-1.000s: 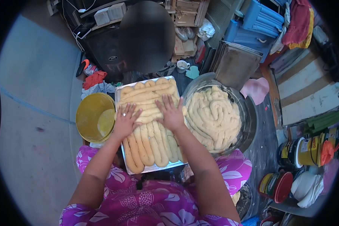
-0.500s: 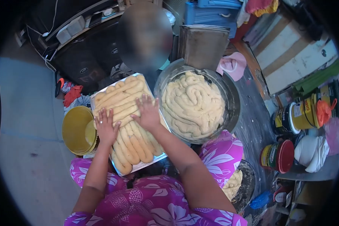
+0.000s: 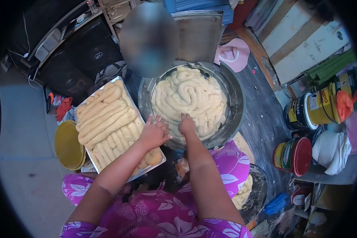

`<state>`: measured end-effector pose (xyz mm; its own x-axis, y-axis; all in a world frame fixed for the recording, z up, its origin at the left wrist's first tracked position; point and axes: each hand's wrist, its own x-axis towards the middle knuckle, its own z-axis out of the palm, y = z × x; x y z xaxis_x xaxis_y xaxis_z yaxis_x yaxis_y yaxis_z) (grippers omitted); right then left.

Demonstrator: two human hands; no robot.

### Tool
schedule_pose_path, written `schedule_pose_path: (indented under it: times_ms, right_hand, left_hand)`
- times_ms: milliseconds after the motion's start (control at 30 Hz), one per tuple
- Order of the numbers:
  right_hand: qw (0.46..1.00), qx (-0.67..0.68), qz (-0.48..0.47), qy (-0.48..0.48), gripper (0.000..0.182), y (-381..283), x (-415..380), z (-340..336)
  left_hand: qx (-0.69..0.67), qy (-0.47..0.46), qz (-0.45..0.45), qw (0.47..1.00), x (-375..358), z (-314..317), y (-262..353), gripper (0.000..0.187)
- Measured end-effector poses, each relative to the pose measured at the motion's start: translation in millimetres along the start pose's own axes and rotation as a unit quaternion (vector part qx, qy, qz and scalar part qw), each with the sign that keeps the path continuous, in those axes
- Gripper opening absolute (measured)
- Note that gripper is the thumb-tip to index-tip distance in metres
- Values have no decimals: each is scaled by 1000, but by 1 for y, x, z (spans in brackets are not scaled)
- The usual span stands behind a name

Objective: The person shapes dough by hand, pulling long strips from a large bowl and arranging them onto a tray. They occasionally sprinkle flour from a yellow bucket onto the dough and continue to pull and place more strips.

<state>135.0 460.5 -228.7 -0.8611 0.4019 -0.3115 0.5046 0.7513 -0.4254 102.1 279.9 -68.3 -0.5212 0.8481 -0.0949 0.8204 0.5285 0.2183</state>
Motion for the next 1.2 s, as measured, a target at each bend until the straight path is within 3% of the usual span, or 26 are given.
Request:
schedule_pose_path:
  times_ms: [33,67,100,167,233,333,400,633,700,833,933,1000,1033,1067,1100,1133,1167,1200]
  right_hand:
    - [1000,1,0,-1,54,10,3,5]
    - [998,-9,-16,58,56,19,8,11]
    - [993,-20,-34,113,59,27,9,14]
    - [988,-30,-59,137,58,34,16,24]
    - [981,-32,-84,171,57,29,26,28]
    - [985,-68,-100,120,50,24,30,40]
    - [963,-122,-163,177,45,16,29,46]
    - [974,-111,-148,132,26,12,32,36]
    - [974,-102,-144,143,19,14,30,33]
    - [989,-53,-93,98,23,23,33,31]
    - [976,23,-148,156,22,46,48,36]
    - [931,289,-37,218,20,76,76,58]
    - [893,399,48,201,21,93,88,55]
    - [751,620,128,190,21,87,79,17]
    - [700,648,193,229,21,91,76,-15]
    - [650,681,160,297,19,98,76,-38]
    - [653,663,149,334,17,92,69,-77]
    - [627,689,60,357,20,97,68,-108]
  left_hand:
    - [12,-83,-30,996,8,8,2,59]
    - [21,-166,-62,984,15,17,2,60]
    - [16,-169,-66,983,18,17,4,60]
    - [61,-305,-97,946,19,14,2,61]
    - [48,-303,-95,947,18,13,0,62]
    - [28,-269,-83,959,15,17,-3,61]
    - [48,-240,-78,966,14,19,-2,60]
    - [54,-260,-95,960,16,15,5,52]
    - [50,-230,-86,968,15,16,4,53]
    - [47,-224,-83,970,13,19,4,53]
    - [50,-208,-82,973,12,20,2,52]
    - [45,-193,-66,978,8,21,0,57]
    - [45,-191,-69,978,7,21,-1,57]
    - [46,-195,-64,978,8,20,-1,57]
    - [46,-199,-58,977,7,19,-1,57]
    - [46,-197,-61,977,6,18,0,57]
    - [47,-206,-62,976,7,17,1,56]
    - [47,-214,-63,974,8,17,1,56]
